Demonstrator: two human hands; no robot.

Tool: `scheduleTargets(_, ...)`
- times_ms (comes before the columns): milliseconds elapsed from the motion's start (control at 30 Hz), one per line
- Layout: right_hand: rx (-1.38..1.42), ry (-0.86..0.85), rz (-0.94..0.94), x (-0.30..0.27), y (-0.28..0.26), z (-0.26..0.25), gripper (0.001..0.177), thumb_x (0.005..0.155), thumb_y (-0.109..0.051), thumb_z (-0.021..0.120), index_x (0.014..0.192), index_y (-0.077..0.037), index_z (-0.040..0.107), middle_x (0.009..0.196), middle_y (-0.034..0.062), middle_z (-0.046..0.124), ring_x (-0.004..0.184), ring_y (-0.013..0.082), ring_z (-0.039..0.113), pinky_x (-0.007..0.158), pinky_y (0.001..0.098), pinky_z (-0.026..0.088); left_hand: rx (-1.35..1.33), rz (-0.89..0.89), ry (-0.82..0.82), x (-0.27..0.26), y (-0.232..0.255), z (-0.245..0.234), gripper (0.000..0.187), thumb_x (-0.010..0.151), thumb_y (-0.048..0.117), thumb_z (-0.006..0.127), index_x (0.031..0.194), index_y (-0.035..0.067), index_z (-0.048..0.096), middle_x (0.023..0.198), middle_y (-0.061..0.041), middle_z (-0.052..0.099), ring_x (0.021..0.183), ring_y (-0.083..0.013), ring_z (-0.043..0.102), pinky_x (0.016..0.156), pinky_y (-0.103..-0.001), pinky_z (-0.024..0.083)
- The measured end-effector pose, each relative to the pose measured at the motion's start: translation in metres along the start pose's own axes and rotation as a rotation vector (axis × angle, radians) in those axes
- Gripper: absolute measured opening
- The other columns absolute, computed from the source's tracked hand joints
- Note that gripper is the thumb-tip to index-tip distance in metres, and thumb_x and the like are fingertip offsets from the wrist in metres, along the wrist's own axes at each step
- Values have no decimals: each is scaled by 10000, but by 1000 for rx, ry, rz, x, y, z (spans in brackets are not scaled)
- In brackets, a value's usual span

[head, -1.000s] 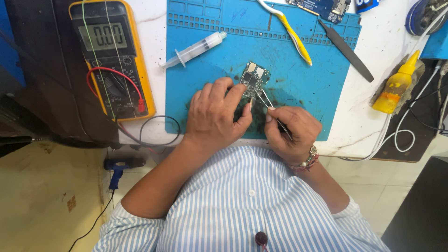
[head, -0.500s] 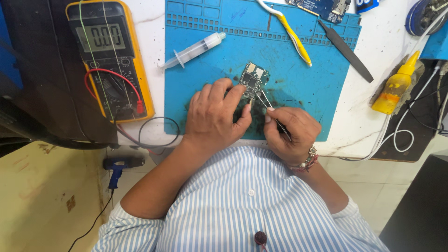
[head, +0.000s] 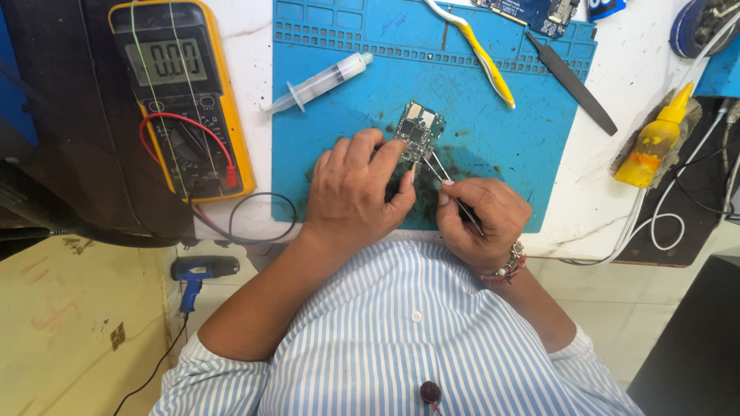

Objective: The person uses a hot air gun and tweezers to work on a small circuit board placed on a blue mat. They heat specific areas of the board and use tweezers to adjust or remove components while the board remains on the work surface.

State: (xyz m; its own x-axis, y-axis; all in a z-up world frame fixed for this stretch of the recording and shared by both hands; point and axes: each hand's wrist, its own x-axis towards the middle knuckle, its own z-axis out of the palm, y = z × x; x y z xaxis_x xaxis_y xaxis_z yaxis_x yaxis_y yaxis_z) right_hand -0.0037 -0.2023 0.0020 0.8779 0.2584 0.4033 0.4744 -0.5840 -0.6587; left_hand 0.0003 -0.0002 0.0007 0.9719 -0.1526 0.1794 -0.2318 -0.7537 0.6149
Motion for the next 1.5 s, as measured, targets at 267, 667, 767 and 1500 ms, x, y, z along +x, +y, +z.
scheduleTargets(267,56,-1,7,-3,1,-3,184,825,72,747,978,-16,697,859,109,723,727,207,704,648,309,530,20,123,71,-4,-1,-1,328,951,265,726,1227,90,697,1150,-76,583,952,-243,599,795,-402,469)
scheduleTargets(667,238,30,114,-17,12,-10,72,891,44,653,952,8,668,791,90,688,675,182,670,622,295,492,58,233,137,-7,-1,3,122,984,210,756,998,96,713,1103,-20,630,878,-194,597,756,-367,434)
scheduleTargets(767,294,56,173,-19,12,-10,52,935,24,659,987,21,665,831,104,688,717,186,670,606,276,496,14,227,146,-8,0,1,176,953,261,774,937,108,688,1102,-41,633,885,-210,605,761,-383,438)
scheduleTargets(1500,273,88,30,-26,17,-7,51,907,16,629,953,8,651,786,93,675,661,179,668,606,297,488,10,243,155,-11,2,2,162,930,265,793,949,118,727,1101,-17,695,970,-200,643,886,-400,426)
